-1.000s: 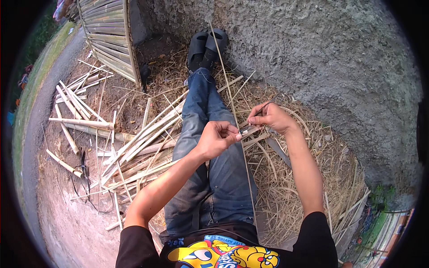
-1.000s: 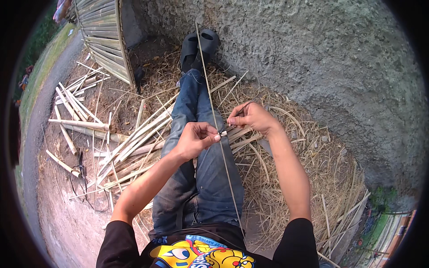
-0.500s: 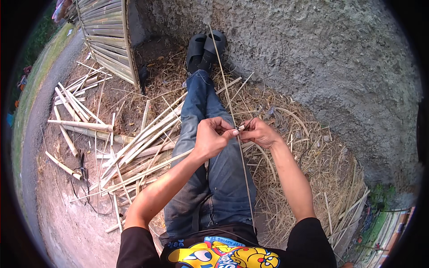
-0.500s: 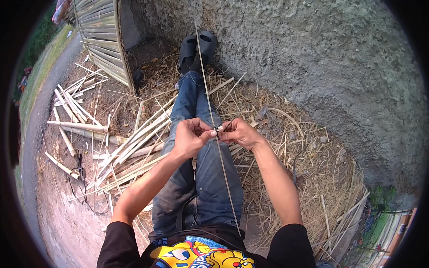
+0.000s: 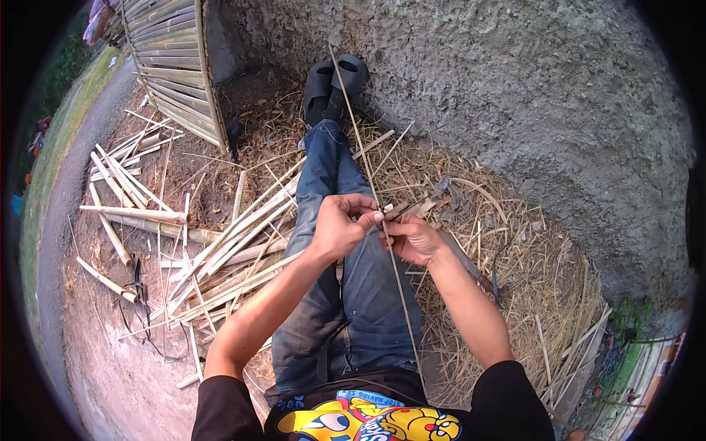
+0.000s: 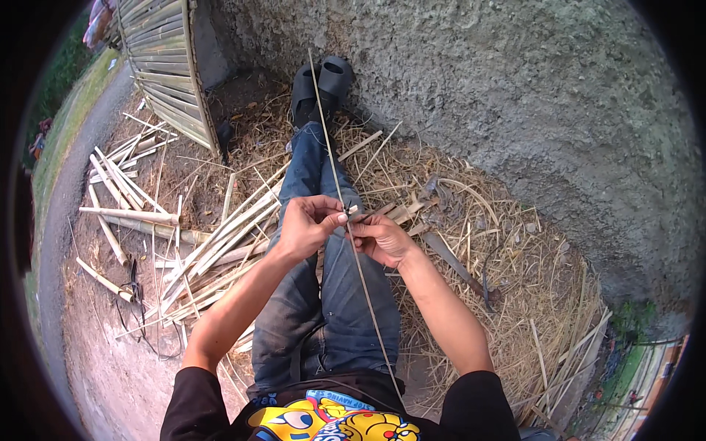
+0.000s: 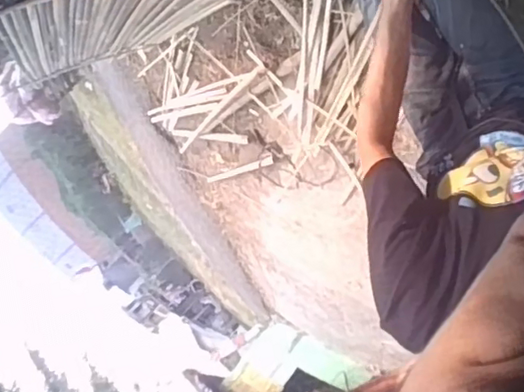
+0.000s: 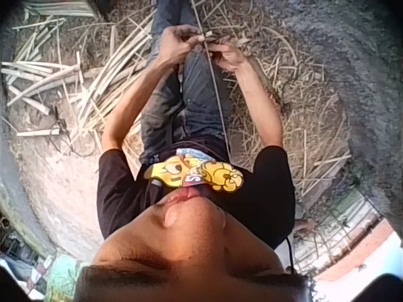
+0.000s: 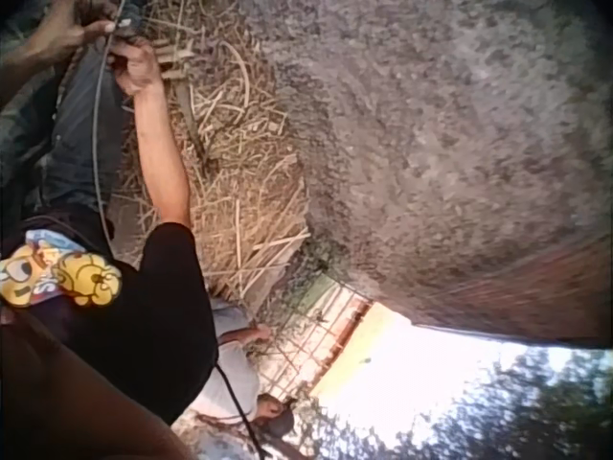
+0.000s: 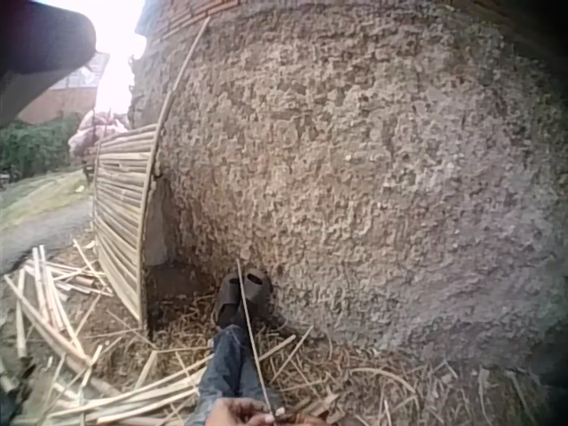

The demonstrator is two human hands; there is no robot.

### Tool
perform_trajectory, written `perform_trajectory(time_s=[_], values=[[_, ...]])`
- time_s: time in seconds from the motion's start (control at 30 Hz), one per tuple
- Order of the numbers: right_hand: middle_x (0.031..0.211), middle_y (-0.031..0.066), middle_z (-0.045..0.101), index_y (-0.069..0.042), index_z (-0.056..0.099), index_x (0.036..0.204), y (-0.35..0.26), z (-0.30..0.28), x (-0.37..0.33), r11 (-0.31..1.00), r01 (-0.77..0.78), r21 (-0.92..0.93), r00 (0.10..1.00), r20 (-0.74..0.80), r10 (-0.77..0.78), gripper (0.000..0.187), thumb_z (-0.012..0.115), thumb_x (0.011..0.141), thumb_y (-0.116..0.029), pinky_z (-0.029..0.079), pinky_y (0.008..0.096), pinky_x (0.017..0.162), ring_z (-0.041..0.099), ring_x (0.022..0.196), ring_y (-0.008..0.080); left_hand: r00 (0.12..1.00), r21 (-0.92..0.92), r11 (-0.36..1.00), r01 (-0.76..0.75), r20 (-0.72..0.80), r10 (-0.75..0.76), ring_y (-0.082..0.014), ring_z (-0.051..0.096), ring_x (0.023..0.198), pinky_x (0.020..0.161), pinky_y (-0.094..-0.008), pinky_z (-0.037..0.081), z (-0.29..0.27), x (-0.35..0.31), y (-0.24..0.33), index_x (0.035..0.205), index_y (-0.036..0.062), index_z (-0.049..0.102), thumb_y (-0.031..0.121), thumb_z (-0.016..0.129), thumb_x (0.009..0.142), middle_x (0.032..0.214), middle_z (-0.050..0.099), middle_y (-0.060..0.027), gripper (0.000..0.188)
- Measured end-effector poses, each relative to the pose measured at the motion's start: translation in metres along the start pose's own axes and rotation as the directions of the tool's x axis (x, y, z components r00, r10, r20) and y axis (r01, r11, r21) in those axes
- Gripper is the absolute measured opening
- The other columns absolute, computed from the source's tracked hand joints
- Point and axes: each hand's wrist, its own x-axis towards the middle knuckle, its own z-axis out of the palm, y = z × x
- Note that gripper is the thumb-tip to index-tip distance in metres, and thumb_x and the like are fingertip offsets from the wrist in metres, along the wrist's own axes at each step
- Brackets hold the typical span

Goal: The person prepares thin bamboo strips by hand, pulling a strip through their fingers to smooth it and then tying a knot at one end of the strip.

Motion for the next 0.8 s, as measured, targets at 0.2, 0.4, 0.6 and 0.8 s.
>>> perform_trajectory(time_s=[0.2, 0.4, 0.6, 0.8], values=[[0.086, 0.0026, 0.067, -0.006, 0.069, 0.1, 0.005, -0.002, -0.011, 0.996, -0.062, -0.063, 0.991, -0.124, 0.054, 0.011, 0.07, 0.092, -0.013, 0.047, 0.025, 0.069, 0.058, 0.072, 0.0095, 0.979, 0.3, 0.94, -0.161, 0.171, 0.113, -0.0034, 0.056, 0.067, 0.059, -0.0233, 0.044, -0.003, -0.007, 0.026, 0.094, -0.0017, 0.071, 0.009, 0.071, 0.09, 0.074, 0.067, 0.0, 0.011], [0.099, 0.0105, 0.067, 0.004, 0.065, 0.107, 0.003, 0.057, -0.046, 0.393, 0.295, -0.871, 0.309, -0.302, -0.902, 0.02, 0.067, 0.093, -0.01, 0.05, 0.0276, 0.072, 0.06, 0.075, 0.0117, 0.997, 0.403, 0.912, -0.074, 0.021, 0.071, -0.0077, 0.059, 0.07, 0.065, -0.0285, 0.047, -0.001, 0.001, 0.029, 0.092, -0.0025, 0.071, 0.011, 0.073, 0.088, 0.074, 0.069, -0.0054, 0.014], [0.126, 0.0191, 0.058, 0.004, 0.048, 0.137, 0.044, 0.126, -0.092, 0.462, 0.198, -0.865, 0.698, -0.207, -0.685, 0.047, 0.064, 0.094, -0.01, 0.055, 0.0317, 0.082, 0.065, 0.105, 0.0213, 0.994, 0.34, 0.934, -0.112, 0.034, 0.107, -0.0107, 0.061, 0.064, 0.061, -0.0296, 0.05, 0.031, 0.017, 0.049, 0.091, -0.0074, 0.07, 0.011, 0.075, 0.085, 0.072, 0.07, -0.0098, 0.02], [0.136, 0.02, 0.051, 0.008, 0.043, 0.141, 0.002, 0.107, -0.073, 0.475, 0.449, -0.757, 0.339, -0.347, -0.874, 0.05, 0.059, 0.101, -0.016, 0.053, 0.0337, 0.092, 0.06, 0.117, 0.0254, 0.984, 0.307, 0.934, -0.181, 0.049, 0.174, -0.009, 0.06, 0.067, 0.062, -0.0288, 0.048, 0.061, 0.027, 0.138, 0.093, -0.0055, 0.071, 0.014, 0.074, 0.088, 0.075, 0.069, -0.0068, 0.02]])
